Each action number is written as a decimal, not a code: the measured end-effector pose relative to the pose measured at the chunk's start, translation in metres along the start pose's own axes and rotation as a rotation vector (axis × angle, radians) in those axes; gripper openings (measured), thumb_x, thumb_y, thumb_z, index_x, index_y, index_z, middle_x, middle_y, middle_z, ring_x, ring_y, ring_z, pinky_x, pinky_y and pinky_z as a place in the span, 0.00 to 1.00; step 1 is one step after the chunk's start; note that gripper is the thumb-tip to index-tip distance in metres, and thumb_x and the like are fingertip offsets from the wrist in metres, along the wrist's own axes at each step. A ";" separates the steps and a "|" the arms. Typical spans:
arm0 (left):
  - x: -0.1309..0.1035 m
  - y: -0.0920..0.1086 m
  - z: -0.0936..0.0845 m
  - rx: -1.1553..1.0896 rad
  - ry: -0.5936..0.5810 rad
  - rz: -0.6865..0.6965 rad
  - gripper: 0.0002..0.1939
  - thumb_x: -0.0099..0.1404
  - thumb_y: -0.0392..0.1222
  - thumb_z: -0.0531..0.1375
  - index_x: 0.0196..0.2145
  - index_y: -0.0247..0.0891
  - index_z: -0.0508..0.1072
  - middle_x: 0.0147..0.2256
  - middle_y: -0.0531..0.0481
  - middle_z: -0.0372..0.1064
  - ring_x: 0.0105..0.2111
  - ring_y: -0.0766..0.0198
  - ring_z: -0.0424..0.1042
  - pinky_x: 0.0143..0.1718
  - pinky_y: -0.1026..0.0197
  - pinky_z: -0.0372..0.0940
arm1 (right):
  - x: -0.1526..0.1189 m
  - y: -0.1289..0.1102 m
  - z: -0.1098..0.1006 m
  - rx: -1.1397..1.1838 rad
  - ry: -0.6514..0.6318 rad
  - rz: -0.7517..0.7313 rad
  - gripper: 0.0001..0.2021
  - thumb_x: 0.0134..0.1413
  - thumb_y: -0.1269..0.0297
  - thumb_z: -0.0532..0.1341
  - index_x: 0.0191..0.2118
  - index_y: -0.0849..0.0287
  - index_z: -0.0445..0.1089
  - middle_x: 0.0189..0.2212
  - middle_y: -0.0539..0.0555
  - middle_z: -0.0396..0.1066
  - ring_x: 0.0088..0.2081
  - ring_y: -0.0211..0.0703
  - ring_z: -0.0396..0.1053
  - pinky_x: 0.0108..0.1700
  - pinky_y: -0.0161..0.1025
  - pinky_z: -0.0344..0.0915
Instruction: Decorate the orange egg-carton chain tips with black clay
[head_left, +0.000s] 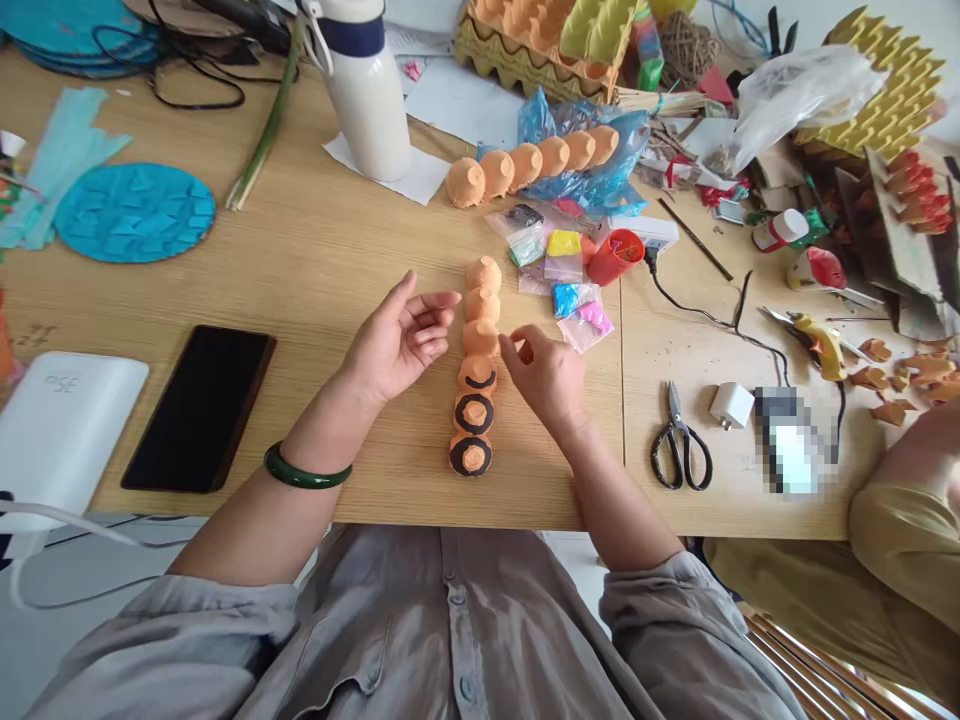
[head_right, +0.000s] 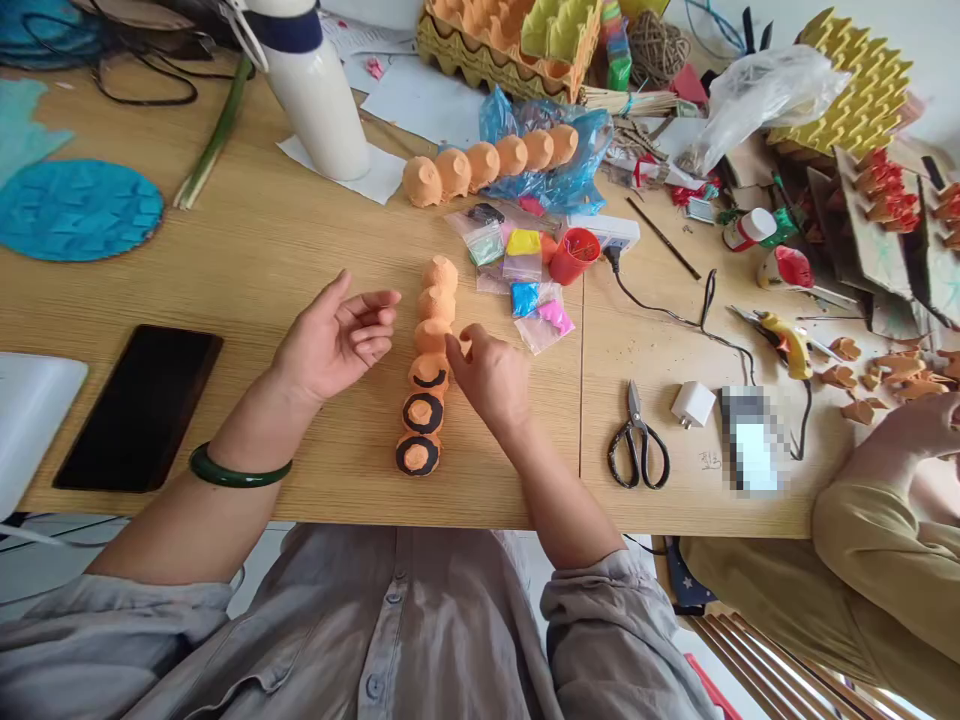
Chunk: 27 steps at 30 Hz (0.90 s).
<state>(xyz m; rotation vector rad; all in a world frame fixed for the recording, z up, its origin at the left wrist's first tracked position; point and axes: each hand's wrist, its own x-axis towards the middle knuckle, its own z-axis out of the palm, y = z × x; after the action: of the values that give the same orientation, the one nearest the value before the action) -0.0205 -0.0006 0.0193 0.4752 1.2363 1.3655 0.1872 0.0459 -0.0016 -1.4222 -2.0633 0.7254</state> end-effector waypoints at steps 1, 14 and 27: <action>-0.001 0.001 0.004 -0.088 -0.005 -0.035 0.30 0.74 0.70 0.66 0.38 0.36 0.84 0.30 0.47 0.76 0.23 0.70 0.66 0.26 0.66 0.69 | 0.001 -0.002 -0.003 0.056 0.025 -0.067 0.10 0.71 0.56 0.69 0.38 0.55 0.78 0.25 0.47 0.75 0.28 0.39 0.70 0.34 0.38 0.64; -0.023 -0.007 0.042 -0.097 -0.172 -0.001 0.32 0.76 0.66 0.65 0.56 0.33 0.86 0.63 0.35 0.82 0.70 0.47 0.76 0.69 0.52 0.75 | -0.006 0.007 0.007 0.230 0.154 -0.404 0.11 0.77 0.60 0.65 0.56 0.53 0.82 0.46 0.57 0.82 0.42 0.45 0.78 0.37 0.43 0.78; -0.024 -0.021 0.023 0.224 -0.225 0.230 0.17 0.65 0.54 0.79 0.37 0.35 0.87 0.22 0.54 0.74 0.20 0.68 0.71 0.24 0.66 0.69 | -0.017 0.004 0.006 0.356 0.277 -0.587 0.10 0.77 0.72 0.65 0.55 0.53 0.80 0.42 0.52 0.80 0.38 0.37 0.79 0.35 0.35 0.80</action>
<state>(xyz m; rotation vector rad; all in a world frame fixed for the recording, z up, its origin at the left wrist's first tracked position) 0.0151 -0.0182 0.0184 0.9264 1.1792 1.3268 0.1906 0.0305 -0.0103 -0.6291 -1.8718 0.5666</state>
